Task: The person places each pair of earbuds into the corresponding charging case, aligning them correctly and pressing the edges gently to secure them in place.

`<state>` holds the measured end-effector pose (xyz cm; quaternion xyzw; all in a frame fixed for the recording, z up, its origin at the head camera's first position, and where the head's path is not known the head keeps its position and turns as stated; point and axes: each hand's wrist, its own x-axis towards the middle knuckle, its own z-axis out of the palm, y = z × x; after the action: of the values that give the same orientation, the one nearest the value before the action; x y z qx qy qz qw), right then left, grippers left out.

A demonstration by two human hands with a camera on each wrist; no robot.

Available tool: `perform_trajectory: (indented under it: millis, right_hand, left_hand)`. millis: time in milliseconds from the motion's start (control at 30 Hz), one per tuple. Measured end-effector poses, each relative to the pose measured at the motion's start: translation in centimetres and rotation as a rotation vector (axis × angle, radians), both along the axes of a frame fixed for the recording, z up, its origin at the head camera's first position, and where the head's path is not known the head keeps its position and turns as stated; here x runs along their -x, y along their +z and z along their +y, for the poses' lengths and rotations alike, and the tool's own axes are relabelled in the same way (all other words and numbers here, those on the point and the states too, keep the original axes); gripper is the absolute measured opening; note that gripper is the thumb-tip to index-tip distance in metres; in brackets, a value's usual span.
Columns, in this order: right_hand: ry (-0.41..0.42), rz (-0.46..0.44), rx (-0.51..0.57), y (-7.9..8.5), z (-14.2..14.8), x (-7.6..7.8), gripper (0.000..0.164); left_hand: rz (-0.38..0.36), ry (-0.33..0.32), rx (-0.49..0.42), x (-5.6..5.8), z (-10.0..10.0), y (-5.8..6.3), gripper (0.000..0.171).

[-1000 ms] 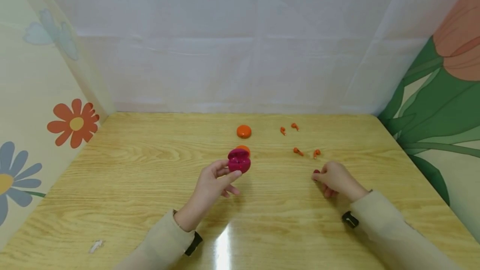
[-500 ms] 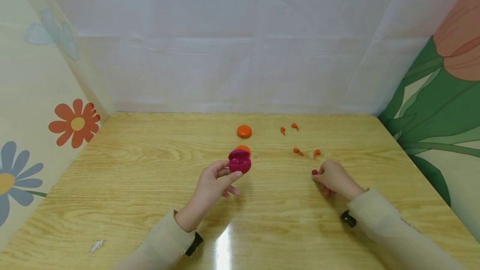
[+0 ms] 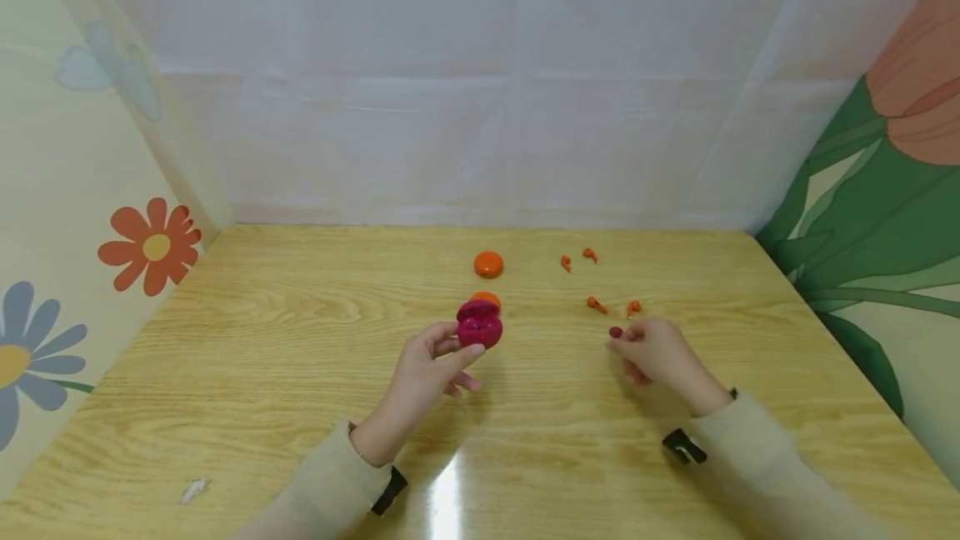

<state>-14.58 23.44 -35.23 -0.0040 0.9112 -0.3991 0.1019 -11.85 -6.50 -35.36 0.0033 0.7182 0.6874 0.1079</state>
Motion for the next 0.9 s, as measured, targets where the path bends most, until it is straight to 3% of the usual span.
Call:
perform_trajectory:
  millis: [400, 900]
  right_hand:
    - [-0.051, 0.018, 0.138, 1.4, -2.4, -0.8, 0.023]
    - [-0.054, 0.038, 0.211, 2.8, -4.5, -1.5, 0.025]
  left_hand:
    - [0.004, 0.011, -0.021, -0.1, 0.0, -0.1, 0.032]
    - [0.023, 0.008, -0.022, -0.3, 0.0, 0.0, 0.034]
